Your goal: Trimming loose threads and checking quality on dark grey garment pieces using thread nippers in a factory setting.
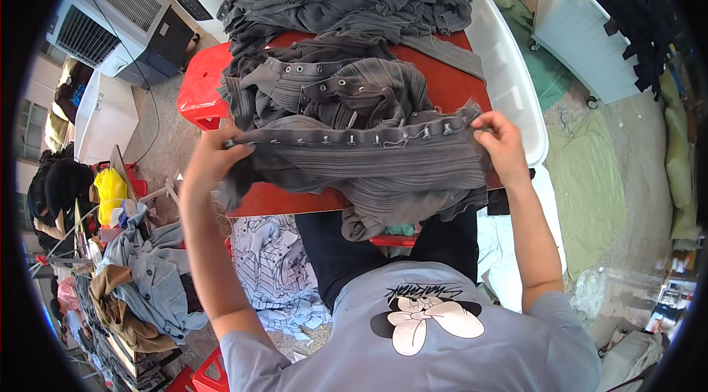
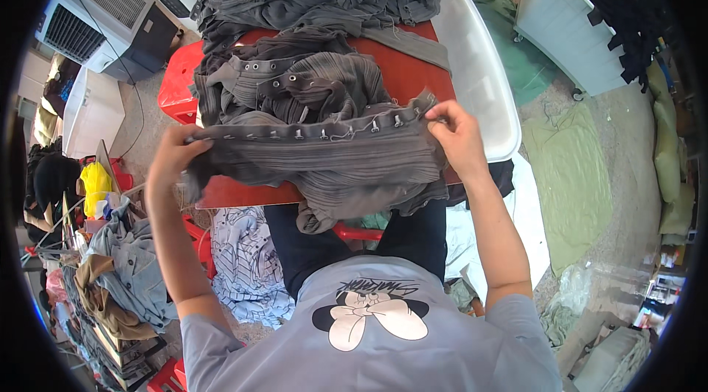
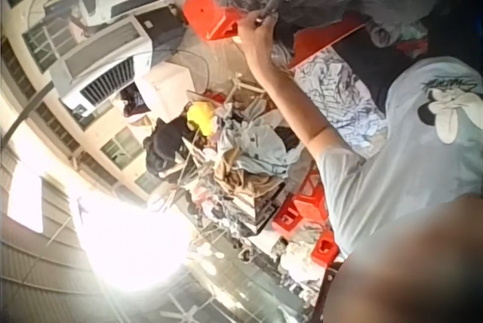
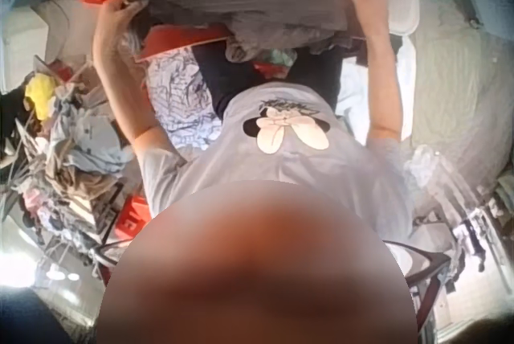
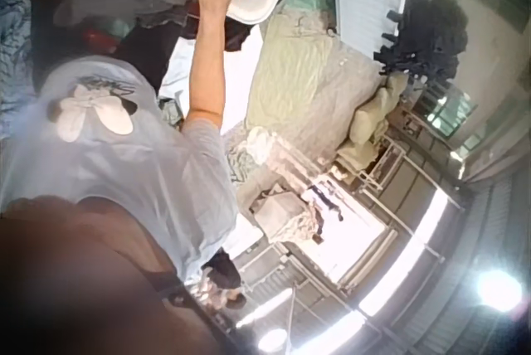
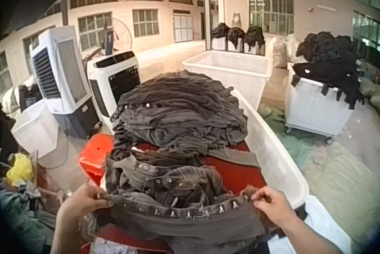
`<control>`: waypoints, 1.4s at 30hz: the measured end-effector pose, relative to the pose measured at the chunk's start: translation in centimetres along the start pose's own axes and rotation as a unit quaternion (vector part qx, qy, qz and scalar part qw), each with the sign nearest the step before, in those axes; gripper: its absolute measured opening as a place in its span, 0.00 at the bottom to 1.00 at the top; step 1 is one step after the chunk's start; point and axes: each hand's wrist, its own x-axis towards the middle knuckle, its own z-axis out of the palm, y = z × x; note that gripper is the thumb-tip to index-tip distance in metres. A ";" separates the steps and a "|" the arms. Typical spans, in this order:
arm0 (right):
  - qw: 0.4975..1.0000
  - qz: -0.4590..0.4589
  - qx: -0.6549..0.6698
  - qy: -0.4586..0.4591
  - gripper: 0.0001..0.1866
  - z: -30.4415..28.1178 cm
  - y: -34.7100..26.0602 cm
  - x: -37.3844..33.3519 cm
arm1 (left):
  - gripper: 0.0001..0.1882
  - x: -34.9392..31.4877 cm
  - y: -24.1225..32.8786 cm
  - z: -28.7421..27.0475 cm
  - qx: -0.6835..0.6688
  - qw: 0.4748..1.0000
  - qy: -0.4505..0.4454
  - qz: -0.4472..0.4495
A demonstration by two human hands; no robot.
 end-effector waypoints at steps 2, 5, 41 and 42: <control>0.998 0.021 -0.057 0.000 0.09 -0.3 2.7 -0.2 | 0.20 1.2 -0.9 5.4 0.262 0.922 0.237 0.159; 0.951 -0.028 -0.294 0.091 0.08 0.3 -0.5 -1.2 | 0.24 -0.6 4.8 9.3 0.133 0.901 0.306 0.278; 0.980 -0.052 -0.133 0.136 0.21 -2.4 -1.2 2.1 | 0.06 0.0 10.1 16.1 0.015 0.927 0.134 0.350; 0.986 -0.073 -0.107 0.108 0.19 -0.8 -1.7 1.6 | 0.04 0.0 10.3 16.2 0.012 0.924 0.148 0.353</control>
